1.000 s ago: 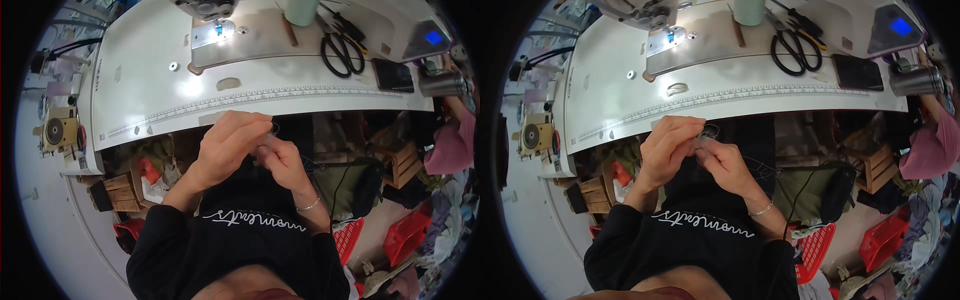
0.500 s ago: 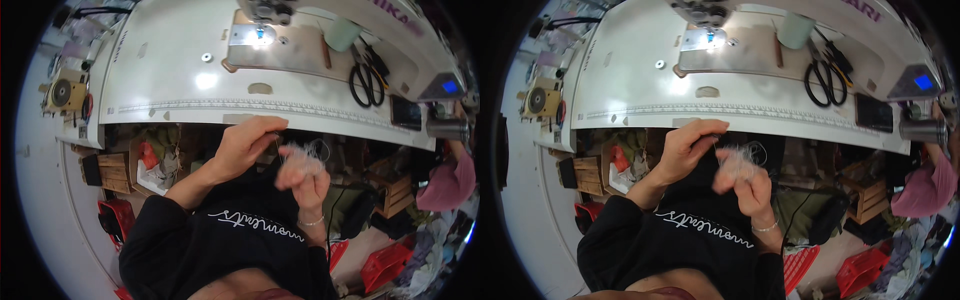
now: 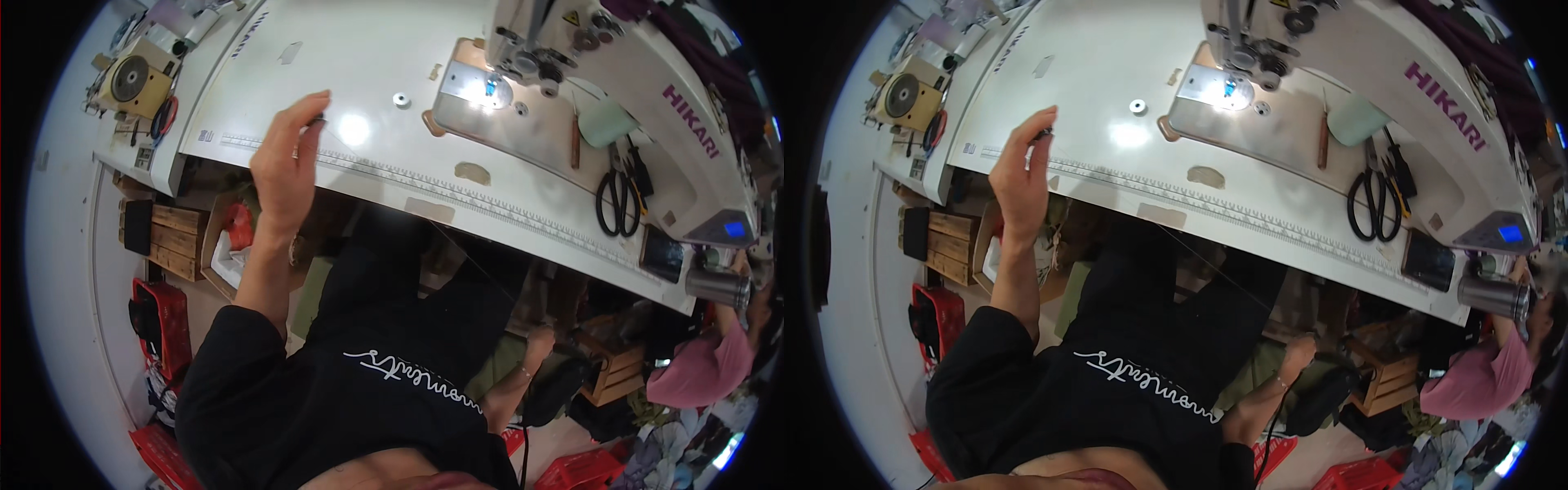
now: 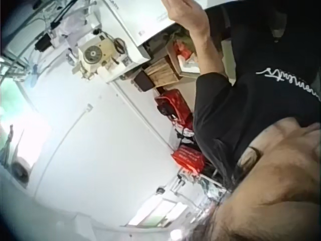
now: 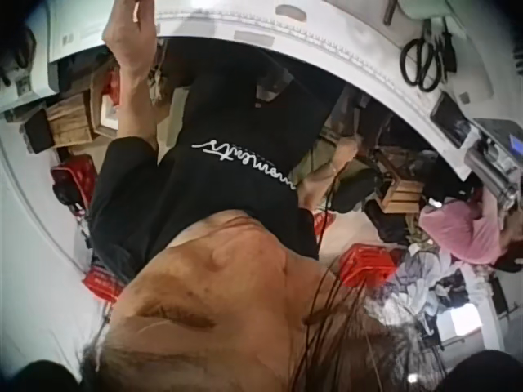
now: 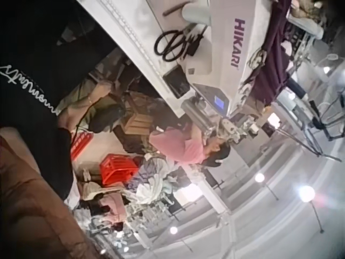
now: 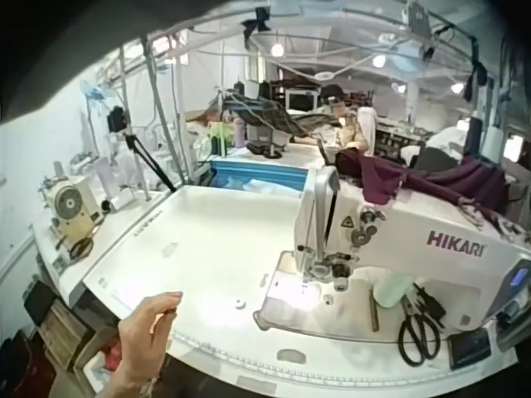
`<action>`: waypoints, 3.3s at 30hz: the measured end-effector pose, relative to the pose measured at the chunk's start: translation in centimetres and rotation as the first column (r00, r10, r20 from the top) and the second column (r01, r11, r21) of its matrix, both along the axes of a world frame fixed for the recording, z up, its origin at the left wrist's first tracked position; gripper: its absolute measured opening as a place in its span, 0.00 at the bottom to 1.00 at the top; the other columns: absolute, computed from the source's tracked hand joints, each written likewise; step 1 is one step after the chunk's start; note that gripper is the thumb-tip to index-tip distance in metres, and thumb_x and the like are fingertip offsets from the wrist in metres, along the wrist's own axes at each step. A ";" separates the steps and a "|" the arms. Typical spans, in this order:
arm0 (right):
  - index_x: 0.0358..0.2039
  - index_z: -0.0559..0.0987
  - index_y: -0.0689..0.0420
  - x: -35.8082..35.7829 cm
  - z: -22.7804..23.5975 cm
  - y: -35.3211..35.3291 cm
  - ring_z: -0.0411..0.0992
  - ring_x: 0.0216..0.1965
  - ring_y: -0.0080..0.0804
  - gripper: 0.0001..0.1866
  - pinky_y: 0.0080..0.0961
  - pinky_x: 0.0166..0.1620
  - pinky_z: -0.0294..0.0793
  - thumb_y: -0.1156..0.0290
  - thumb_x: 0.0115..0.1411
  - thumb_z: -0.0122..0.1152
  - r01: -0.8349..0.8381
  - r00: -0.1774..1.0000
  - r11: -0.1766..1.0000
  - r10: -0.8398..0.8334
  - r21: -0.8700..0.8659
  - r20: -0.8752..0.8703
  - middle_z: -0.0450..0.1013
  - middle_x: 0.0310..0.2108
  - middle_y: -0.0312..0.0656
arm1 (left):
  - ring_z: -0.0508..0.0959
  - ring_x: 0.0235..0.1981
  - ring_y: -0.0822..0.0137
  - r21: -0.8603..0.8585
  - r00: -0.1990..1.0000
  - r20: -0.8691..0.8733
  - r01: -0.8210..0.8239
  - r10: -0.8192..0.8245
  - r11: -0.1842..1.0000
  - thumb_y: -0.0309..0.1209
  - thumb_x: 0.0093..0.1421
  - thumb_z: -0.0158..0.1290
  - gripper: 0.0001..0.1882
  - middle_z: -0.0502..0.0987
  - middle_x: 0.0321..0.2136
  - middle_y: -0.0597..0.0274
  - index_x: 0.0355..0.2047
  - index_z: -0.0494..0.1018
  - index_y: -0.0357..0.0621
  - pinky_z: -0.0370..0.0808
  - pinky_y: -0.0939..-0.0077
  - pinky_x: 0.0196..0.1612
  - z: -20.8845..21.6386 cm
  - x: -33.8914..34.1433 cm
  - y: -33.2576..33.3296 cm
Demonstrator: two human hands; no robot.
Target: The person prepares a sewing machine by handling a spool of thread and a bobbin. They pull thread from the spool, wind it around the bobbin, and then place the bobbin into the machine's bobbin case. The person also handles a small pink box and a white box on the sewing machine table.
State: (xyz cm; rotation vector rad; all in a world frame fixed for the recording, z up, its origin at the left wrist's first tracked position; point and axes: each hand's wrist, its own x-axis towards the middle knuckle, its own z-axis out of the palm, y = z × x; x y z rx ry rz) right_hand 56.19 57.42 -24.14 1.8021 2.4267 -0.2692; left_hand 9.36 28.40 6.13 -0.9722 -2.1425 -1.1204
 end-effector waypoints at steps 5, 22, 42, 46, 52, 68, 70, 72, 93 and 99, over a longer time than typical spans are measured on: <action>0.36 0.79 0.65 -15.4 15.2 -3.6 0.74 0.26 0.45 0.09 0.34 0.34 0.76 0.72 0.64 0.54 -0.203 0.758 0.978 0.184 0.042 -0.626 0.79 0.33 0.53 | 0.82 0.42 0.58 -0.025 0.988 0.033 0.154 -0.153 0.988 0.11 0.55 0.54 0.16 0.81 0.42 0.54 0.44 0.76 0.37 0.79 0.73 0.42 0.1 3.1 1.5; 0.34 0.79 0.63 -25.7 25.7 -12.8 0.64 0.20 0.14 0.05 0.14 0.24 0.62 0.77 0.65 0.56 -0.834 0.055 0.545 -0.069 -0.084 -0.996 0.72 0.21 0.31 | 0.81 0.42 0.56 -0.093 0.915 0.059 0.403 -0.399 0.910 0.12 0.52 0.57 0.16 0.80 0.42 0.51 0.43 0.76 0.34 0.80 0.70 0.42 -0.9 6.7 3.5; 0.41 0.78 0.63 -17.5 16.5 -7.0 0.74 0.37 0.28 0.09 0.24 0.41 0.74 0.74 0.67 0.52 -0.466 -0.120 0.861 -0.291 -0.205 -0.949 0.77 0.39 0.44 | 0.81 0.43 0.57 -0.155 0.959 0.081 0.282 -0.272 0.947 0.12 0.54 0.55 0.17 0.81 0.43 0.53 0.44 0.77 0.37 0.78 0.71 0.45 -1.8 5.9 1.9; 0.53 0.75 0.66 -24.4 25.1 -11.6 0.74 0.33 0.23 0.18 0.18 0.34 0.74 0.71 0.65 0.59 -0.772 -0.037 0.618 -0.272 -0.145 -0.962 0.77 0.37 0.41 | 0.81 0.43 0.56 -0.136 0.894 0.076 0.448 -0.442 0.884 0.12 0.51 0.57 0.17 0.80 0.43 0.52 0.42 0.77 0.34 0.79 0.70 0.44 -1.4 8.1 3.5; 0.43 0.77 0.63 -26.4 25.2 -13.9 0.68 0.23 0.17 0.08 0.15 0.29 0.68 0.76 0.63 0.57 -0.843 0.204 0.465 -0.188 -0.269 -0.961 0.74 0.25 0.34 | 0.81 0.43 0.57 -0.143 0.864 0.081 0.504 -0.497 0.852 0.12 0.51 0.57 0.17 0.80 0.43 0.52 0.43 0.77 0.34 0.79 0.71 0.43 -0.6 8.3 3.7; 0.60 0.65 0.63 -27.4 25.6 -14.0 0.71 0.41 0.21 0.27 0.17 0.41 0.72 0.76 0.62 0.62 -0.855 0.131 0.407 -0.431 -0.322 -0.893 0.70 0.50 0.38 | 0.81 0.42 0.55 -0.196 0.846 0.015 0.525 -0.533 0.828 0.19 0.46 0.60 0.19 0.80 0.43 0.51 0.41 0.76 0.34 0.80 0.68 0.43 -0.2 8.2 3.6; 0.54 0.71 0.63 -27.3 25.7 -13.9 0.72 0.38 0.22 0.20 0.18 0.40 0.73 0.79 0.62 0.60 -0.821 0.244 0.384 -0.434 -0.423 -0.867 0.75 0.42 0.36 | 0.81 0.42 0.56 -0.211 0.855 -0.018 0.504 -0.518 0.838 0.20 0.45 0.60 0.19 0.79 0.43 0.52 0.41 0.76 0.34 0.79 0.69 0.42 -0.1 8.0 3.5; 0.48 0.75 0.63 -27.1 25.6 -13.6 0.73 0.34 0.22 0.13 0.18 0.37 0.72 0.79 0.62 0.59 -0.832 0.264 0.385 -0.359 -0.400 -0.895 0.76 0.35 0.35 | 0.81 0.42 0.56 -0.215 0.866 -0.001 0.488 -0.500 0.846 0.20 0.45 0.59 0.19 0.79 0.43 0.52 0.41 0.76 0.34 0.79 0.70 0.42 -0.4 7.9 3.4; 0.47 0.77 0.64 -0.9 0.8 0.4 0.66 0.59 0.36 0.13 0.32 0.56 0.70 0.69 0.69 0.53 0.541 -0.223 0.699 -0.417 -0.468 -0.881 0.67 0.61 0.44 | 0.81 0.47 0.65 -0.169 0.988 -0.051 -0.151 0.144 0.974 0.16 0.62 0.53 0.14 0.81 0.46 0.56 0.48 0.76 0.37 0.77 0.74 0.49 -1.1 -0.4 -3.6; 0.43 0.80 0.64 -13.7 10.8 -5.0 0.76 0.42 0.30 0.10 0.21 0.42 0.73 0.73 0.68 0.54 -0.294 -0.034 0.888 -0.379 -0.353 -0.925 0.72 0.55 0.51 | 0.81 0.42 0.55 -0.186 0.975 0.007 0.221 -0.224 0.957 0.12 0.53 0.54 0.17 0.81 0.42 0.54 0.43 0.77 0.38 0.79 0.68 0.45 -2.0 5.1 1.1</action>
